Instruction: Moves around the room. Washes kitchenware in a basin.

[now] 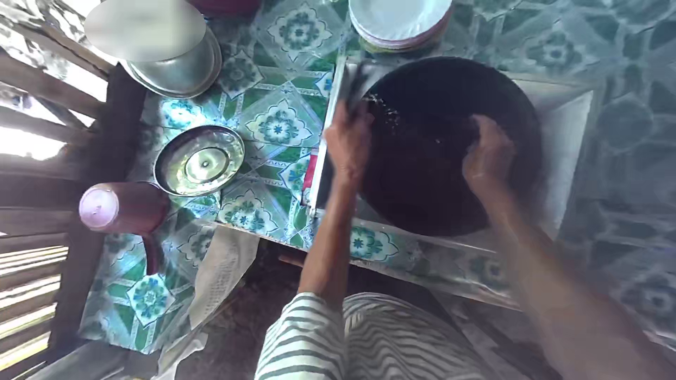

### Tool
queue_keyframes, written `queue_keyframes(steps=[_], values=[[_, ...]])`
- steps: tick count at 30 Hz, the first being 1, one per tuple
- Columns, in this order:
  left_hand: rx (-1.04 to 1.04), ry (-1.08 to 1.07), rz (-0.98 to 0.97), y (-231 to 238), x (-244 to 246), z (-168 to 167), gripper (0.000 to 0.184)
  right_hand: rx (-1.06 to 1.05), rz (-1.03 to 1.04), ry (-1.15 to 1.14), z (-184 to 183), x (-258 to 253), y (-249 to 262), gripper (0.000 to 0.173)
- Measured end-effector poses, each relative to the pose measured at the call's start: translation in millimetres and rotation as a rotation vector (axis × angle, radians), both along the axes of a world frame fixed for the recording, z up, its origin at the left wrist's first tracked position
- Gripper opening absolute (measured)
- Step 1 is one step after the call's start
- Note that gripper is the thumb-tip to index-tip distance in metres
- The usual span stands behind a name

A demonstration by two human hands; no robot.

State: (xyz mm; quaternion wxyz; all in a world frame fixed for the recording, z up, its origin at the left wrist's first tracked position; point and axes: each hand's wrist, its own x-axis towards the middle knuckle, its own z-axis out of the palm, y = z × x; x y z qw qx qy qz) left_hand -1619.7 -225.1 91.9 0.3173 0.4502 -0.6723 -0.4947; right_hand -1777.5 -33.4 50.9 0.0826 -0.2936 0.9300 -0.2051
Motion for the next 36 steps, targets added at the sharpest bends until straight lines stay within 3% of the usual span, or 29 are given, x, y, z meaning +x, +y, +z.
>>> queue_keyframes(steps=[2, 4, 7, 9, 10, 12, 14, 16, 17, 20, 23, 25, 28, 31, 33, 36], values=[[-0.017, 0.082, 0.229, -32.3, 62.9, 10.1, 0.024, 0.162, -0.116, -0.123, -8.3, -2.3, -0.3, 0.046], [-0.09, 0.216, 0.441, -63.6, 139.9, -11.2, 0.03, 0.207, -0.268, -0.275, -27.0, 4.8, -0.7, 0.044], [-0.154, 0.093, 0.699, -91.0, 244.2, -41.8, 0.078, -0.005, -0.512, -0.613, -70.3, 29.4, -5.2, 0.062], [-0.065, -0.02, 0.833, -103.2, 283.0, -52.9, 0.094, -0.137, -0.624, -0.766, -85.7, 41.0, -17.2, 0.076], [0.025, -0.059, 0.891, -109.9, 292.5, -57.2, 0.092, -0.167, -0.637, -0.786, -89.2, 44.8, -20.8, 0.077], [0.249, -0.035, 0.938, -127.6, 296.6, -65.4, 0.064, -0.214, -0.653, -0.803, -90.1, 47.4, -23.3, 0.076], [0.415, 0.091, 0.854, -141.6, 296.0, -64.5, 0.04, -0.261, -0.636, -0.781, -88.1, 45.9, -24.2, 0.071], [0.442, 0.14, 0.775, -152.0, 296.3, -62.4, 0.016, -0.318, -0.627, -0.771, -79.1, 45.0, -21.7, 0.072], [0.424, 0.105, 0.757, -156.8, 298.6, -63.8, 0.016, -0.349, -0.629, -0.771, -75.4, 45.0, -19.8, 0.072], [0.298, -0.159, 0.734, -162.2, 306.6, -56.1, 0.038, -0.397, -0.645, -0.769, -59.1, 42.9, -17.6, 0.066], [0.101, -0.287, 0.571, -156.5, 299.4, -28.6, 0.055, -0.416, -0.624, -0.754, -38.4, 26.1, -2.7, 0.063], [-0.047, -0.288, 0.396, -149.3, 276.7, 4.8, 0.056, -0.41, -0.582, -0.728, -23.9, 9.9, 9.4, 0.063], [-0.283, -0.385, 0.114, -120.1, 195.7, 75.0, 0.05, -0.357, -0.519, -0.672, 5.1, -20.8, 21.2, 0.068], [-0.368, -0.768, -0.158, -82.0, 100.5, 117.6, 0.037, -0.254, -0.462, -0.664, 33.6, -44.7, 32.2, 0.066], [-0.351, -0.942, -0.326, -58.2, 37.3, 114.9, 0.033, -0.211, -0.406, -0.637, 53.1, -58.3, 34.8, 0.052], [-0.26, -1.046, -0.509, -15.1, -39.2, 66.5, 0.033, -0.085, -0.282, -0.531, 75.6, -70.8, 40.2, 0.041]])
